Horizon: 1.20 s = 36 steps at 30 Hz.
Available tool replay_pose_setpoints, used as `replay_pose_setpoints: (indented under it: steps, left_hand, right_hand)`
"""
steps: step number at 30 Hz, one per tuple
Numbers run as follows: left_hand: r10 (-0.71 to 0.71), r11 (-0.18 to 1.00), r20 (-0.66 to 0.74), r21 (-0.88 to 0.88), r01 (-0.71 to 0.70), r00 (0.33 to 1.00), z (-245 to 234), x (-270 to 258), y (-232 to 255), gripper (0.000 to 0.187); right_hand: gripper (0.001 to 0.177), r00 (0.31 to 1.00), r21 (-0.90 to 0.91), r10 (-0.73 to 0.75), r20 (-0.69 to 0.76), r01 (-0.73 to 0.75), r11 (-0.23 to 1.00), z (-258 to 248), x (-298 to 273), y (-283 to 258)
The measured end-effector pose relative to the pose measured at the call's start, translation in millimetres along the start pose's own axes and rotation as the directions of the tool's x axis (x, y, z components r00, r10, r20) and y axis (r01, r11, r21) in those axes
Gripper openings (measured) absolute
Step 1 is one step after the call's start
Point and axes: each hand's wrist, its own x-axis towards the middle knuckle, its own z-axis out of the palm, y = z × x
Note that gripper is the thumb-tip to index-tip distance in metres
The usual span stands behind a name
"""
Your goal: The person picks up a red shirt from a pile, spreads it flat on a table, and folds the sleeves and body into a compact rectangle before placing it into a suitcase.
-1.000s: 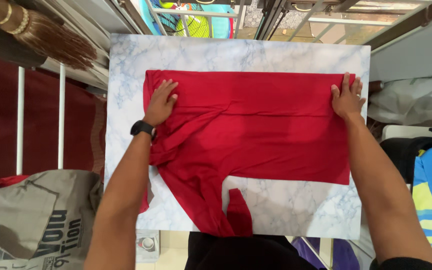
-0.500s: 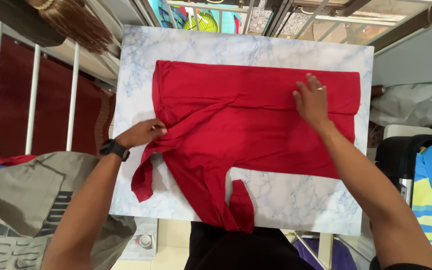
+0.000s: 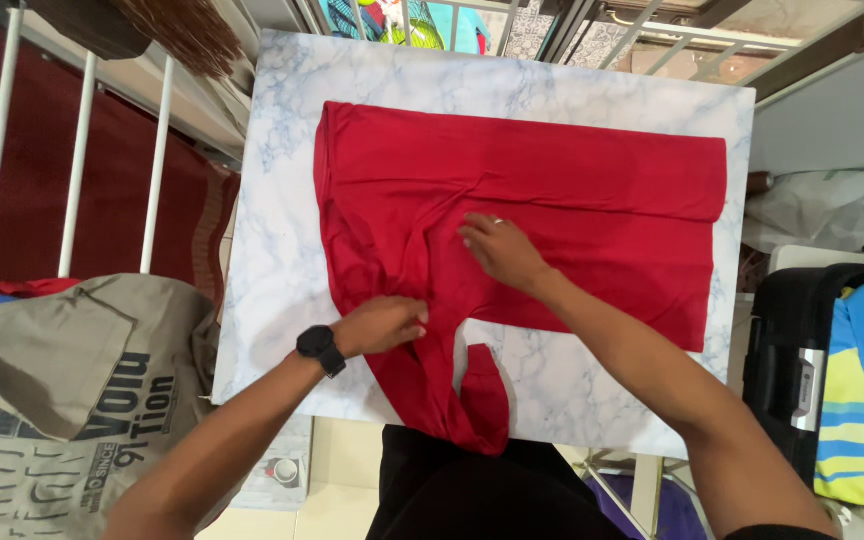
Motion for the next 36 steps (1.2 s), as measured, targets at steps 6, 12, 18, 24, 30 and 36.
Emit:
replay_pose_setpoints:
  steps: [6, 12, 18, 24, 30, 36]
  left_hand:
    - [0.128, 0.987, -0.311, 0.130, -0.091, 0.942, -3, -6, -8, 0.013]
    - [-0.256, 0.967, -0.325, -0.073, 0.246, 0.911, -8, -21, -35, 0.036]
    - [-0.221, 0.975, -0.098, -0.016, 0.220, 0.970, 7, -28, -24, 0.024]
    - [-0.152, 0.984, -0.181, -0.118, 0.132, 0.972, -8, -17, 20, 0.029]
    - [-0.288, 0.929, 0.191, -0.184, 0.322, 0.939, -27, -13, 0, 0.062]
    - [-0.319, 0.948, 0.231, 0.079, 0.309, 0.919, -43, -6, 3, 0.049]
  right_hand:
    - [0.030, 0.996, -0.008, -0.059, 0.067, 0.060, 0.998, 25, -3, -18]
    - [0.046, 0.989, 0.036, -0.089, 0.118, 0.086, 0.996, 22, 12, -46]
    - [0.068, 0.901, -0.026, -0.263, 0.344, 0.290, 0.957, 8, 22, -82]
    - [0.032, 0.903, 0.180, -0.275, 0.331, 0.226, 0.957, 14, 13, -74]
    - [0.015, 0.888, 0.483, 0.113, 0.446, -0.345, 0.805, 8, 1, -40]
    - [0.026, 0.890, 0.511, 0.103, 0.444, -0.346, 0.787, -8, -6, -23]
